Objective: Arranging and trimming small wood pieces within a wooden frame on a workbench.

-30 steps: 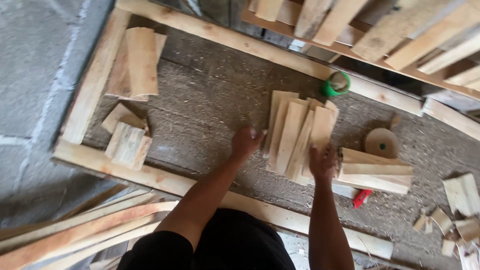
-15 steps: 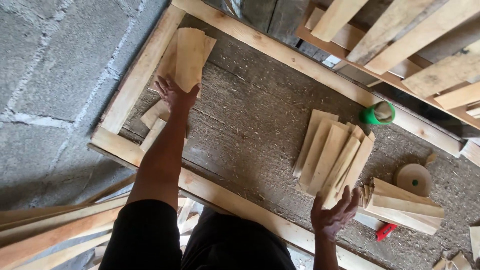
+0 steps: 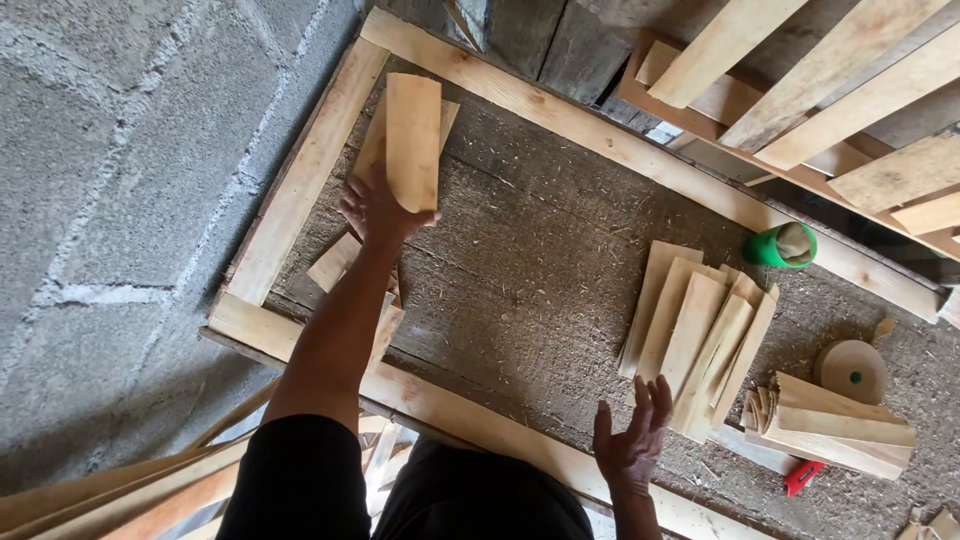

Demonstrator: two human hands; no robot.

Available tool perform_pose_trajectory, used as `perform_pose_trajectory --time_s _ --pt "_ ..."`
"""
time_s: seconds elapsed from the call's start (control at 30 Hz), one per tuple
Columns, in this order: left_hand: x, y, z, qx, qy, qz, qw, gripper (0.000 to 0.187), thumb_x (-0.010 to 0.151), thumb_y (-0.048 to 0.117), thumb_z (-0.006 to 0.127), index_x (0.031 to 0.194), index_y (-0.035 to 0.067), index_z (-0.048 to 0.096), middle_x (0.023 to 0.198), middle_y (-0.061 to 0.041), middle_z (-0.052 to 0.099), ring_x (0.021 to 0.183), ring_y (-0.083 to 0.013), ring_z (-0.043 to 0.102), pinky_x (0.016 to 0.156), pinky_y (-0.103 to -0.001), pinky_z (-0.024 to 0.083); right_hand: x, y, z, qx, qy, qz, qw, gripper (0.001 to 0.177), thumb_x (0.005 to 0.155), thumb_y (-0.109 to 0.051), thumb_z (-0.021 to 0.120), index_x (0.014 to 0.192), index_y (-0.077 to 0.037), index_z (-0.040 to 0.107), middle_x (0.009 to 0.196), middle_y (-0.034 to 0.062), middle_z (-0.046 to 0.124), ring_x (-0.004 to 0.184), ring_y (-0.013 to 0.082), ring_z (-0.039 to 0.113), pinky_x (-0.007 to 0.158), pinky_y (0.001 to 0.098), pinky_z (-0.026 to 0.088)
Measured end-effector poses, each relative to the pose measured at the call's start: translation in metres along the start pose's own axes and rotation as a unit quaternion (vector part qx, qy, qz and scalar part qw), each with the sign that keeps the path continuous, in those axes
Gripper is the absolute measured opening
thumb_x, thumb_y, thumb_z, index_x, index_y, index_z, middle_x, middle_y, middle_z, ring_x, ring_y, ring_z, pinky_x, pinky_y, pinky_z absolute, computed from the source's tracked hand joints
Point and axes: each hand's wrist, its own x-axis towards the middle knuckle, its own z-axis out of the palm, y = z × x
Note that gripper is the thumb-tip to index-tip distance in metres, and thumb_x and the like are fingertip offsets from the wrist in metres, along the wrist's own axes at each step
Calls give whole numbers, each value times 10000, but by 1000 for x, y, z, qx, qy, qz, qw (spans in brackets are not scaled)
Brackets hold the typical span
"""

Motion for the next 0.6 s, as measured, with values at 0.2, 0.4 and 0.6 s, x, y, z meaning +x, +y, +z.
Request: perform_pose_trajectory --time_s 0.2,0.4,0.6 --pt "17 -10 -8 -70 13 -9 997 1478 529 677 935 1646 153 121 1620 -291 270 1469 -487 309 1165 -610 321 8 -36 9 39 -16 -26 999 699 810 -129 782 1429 -49 469 1560 238 341 1327 390 522 945 438 600" --pt "42 -13 8 -186 -11 -64 980 1286 481 596 1020 1456 42 391 1497 -214 478 1430 -420 382 1137 -554 355 9 -46 2 63 -33 -29 997 575 824 -86 754 1360 -56 545 1558 211 358 1205 325 616 879 419 625" --pt "45 -9 32 -388 9 -16 922 979 531 283 1049 1280 -66 525 1188 -235 719 1033 -334 733 848 -439 641 11 -42 -6 88 -36 -58 994 480 837 -65 741 1292 -47 591 1539 189 389 1144 298 648 844 409 634"
